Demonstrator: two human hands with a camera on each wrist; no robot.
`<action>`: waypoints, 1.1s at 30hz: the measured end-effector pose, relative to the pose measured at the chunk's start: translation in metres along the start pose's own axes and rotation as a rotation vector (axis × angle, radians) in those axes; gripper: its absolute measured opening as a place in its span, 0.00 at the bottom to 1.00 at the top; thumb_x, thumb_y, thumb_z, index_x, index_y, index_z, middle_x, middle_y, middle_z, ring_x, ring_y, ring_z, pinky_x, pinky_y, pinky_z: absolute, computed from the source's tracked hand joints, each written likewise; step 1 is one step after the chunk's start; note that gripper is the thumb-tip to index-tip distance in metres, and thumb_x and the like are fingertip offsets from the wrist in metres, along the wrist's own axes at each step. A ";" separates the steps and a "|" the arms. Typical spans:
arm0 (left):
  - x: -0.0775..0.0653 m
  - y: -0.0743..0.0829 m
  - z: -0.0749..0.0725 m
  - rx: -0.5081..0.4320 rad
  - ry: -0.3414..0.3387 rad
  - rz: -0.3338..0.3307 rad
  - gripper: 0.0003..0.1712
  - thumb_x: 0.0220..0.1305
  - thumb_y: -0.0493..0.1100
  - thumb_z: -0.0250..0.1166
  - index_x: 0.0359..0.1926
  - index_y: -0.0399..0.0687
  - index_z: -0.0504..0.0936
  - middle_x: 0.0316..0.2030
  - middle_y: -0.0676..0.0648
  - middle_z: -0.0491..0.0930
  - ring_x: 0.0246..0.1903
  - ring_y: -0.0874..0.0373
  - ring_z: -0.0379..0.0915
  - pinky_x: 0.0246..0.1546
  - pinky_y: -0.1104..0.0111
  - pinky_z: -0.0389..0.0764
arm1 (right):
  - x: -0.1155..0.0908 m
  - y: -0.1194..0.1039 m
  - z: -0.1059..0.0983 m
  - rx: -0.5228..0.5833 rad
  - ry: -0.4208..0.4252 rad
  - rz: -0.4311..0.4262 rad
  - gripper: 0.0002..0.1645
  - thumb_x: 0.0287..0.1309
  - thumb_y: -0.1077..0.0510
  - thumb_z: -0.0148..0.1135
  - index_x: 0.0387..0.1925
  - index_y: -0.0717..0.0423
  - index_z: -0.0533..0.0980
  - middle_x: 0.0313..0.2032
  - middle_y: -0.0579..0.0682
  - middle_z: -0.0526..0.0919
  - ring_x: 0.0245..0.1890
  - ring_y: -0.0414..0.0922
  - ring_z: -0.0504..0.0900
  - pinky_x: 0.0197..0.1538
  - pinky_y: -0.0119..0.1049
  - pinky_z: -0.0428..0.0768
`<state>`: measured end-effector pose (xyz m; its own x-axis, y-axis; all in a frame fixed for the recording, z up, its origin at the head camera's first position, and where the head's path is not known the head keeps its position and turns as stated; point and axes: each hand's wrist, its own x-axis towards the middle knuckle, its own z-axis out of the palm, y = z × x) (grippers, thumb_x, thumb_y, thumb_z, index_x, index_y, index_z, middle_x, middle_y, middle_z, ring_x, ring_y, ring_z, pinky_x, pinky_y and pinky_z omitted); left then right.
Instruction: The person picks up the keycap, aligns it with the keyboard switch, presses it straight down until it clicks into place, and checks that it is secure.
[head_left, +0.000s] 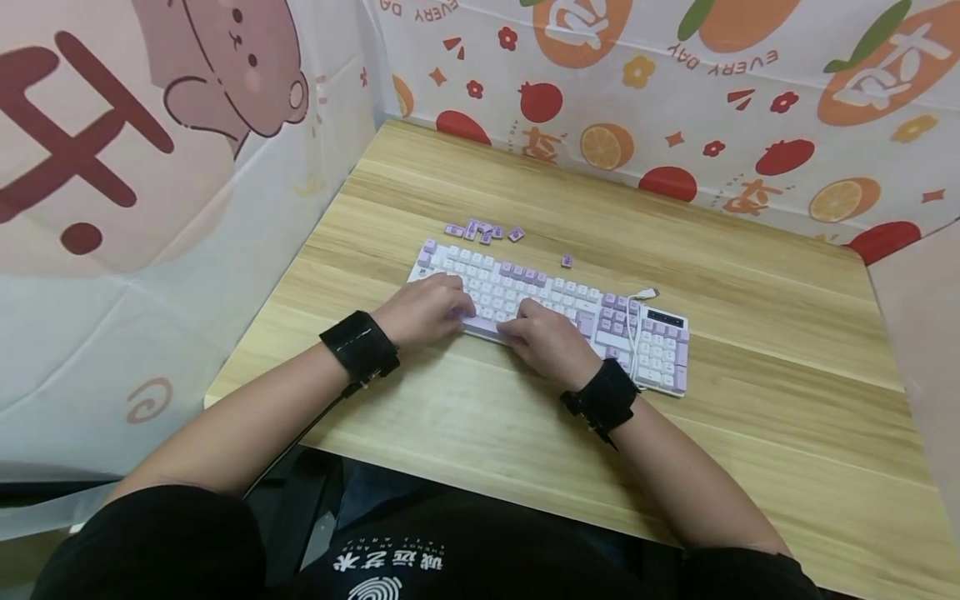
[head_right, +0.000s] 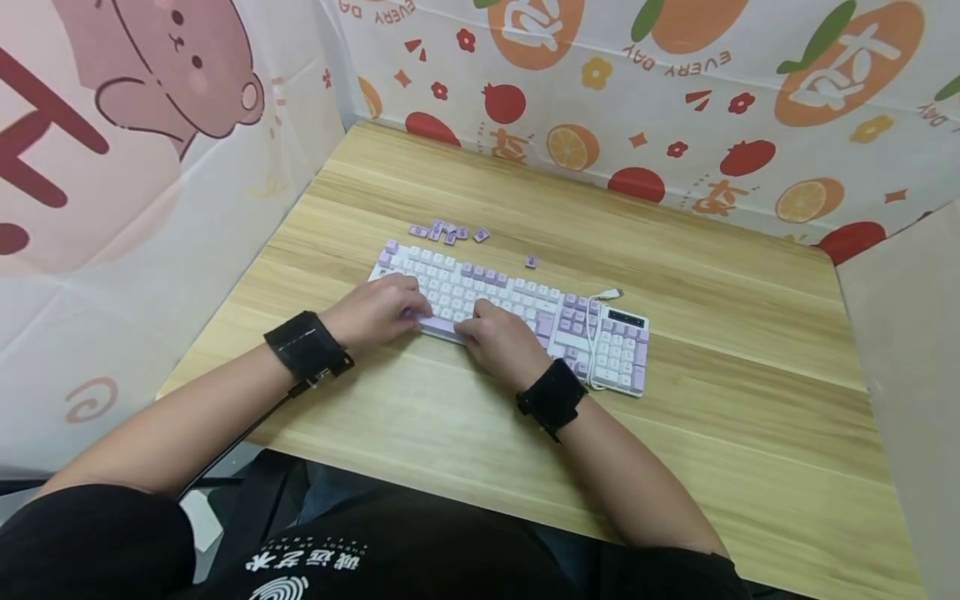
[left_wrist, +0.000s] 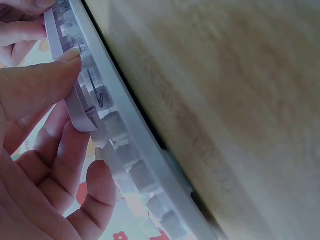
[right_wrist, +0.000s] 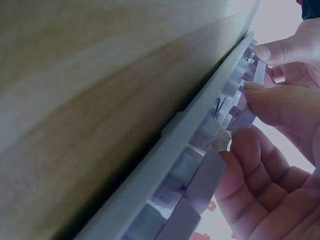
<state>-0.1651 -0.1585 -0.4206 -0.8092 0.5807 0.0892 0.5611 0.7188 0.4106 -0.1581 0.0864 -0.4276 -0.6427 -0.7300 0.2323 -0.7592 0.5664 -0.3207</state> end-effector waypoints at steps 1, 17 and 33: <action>0.000 0.000 0.000 -0.002 -0.003 -0.002 0.11 0.52 0.36 0.74 0.39 0.49 0.88 0.33 0.51 0.78 0.36 0.56 0.73 0.38 0.64 0.76 | 0.000 0.000 0.000 0.001 0.000 -0.001 0.10 0.59 0.59 0.68 0.44 0.51 0.87 0.30 0.46 0.74 0.25 0.39 0.70 0.28 0.29 0.71; -0.001 0.006 0.001 0.018 -0.014 -0.011 0.11 0.51 0.35 0.74 0.38 0.49 0.89 0.33 0.50 0.79 0.37 0.54 0.74 0.40 0.64 0.77 | -0.004 0.000 0.001 0.005 -0.007 -0.004 0.10 0.59 0.59 0.69 0.43 0.50 0.87 0.29 0.45 0.74 0.24 0.38 0.69 0.26 0.28 0.69; -0.002 -0.001 0.000 -0.005 -0.011 -0.002 0.11 0.52 0.36 0.73 0.39 0.50 0.88 0.35 0.50 0.80 0.38 0.55 0.74 0.42 0.64 0.77 | 0.005 0.001 -0.003 0.012 -0.056 0.023 0.11 0.60 0.57 0.68 0.44 0.49 0.87 0.28 0.45 0.75 0.24 0.39 0.69 0.27 0.29 0.69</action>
<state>-0.1644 -0.1605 -0.4212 -0.8083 0.5835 0.0787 0.5587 0.7177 0.4156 -0.1622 0.0845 -0.4243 -0.6527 -0.7376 0.1730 -0.7431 0.5788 -0.3359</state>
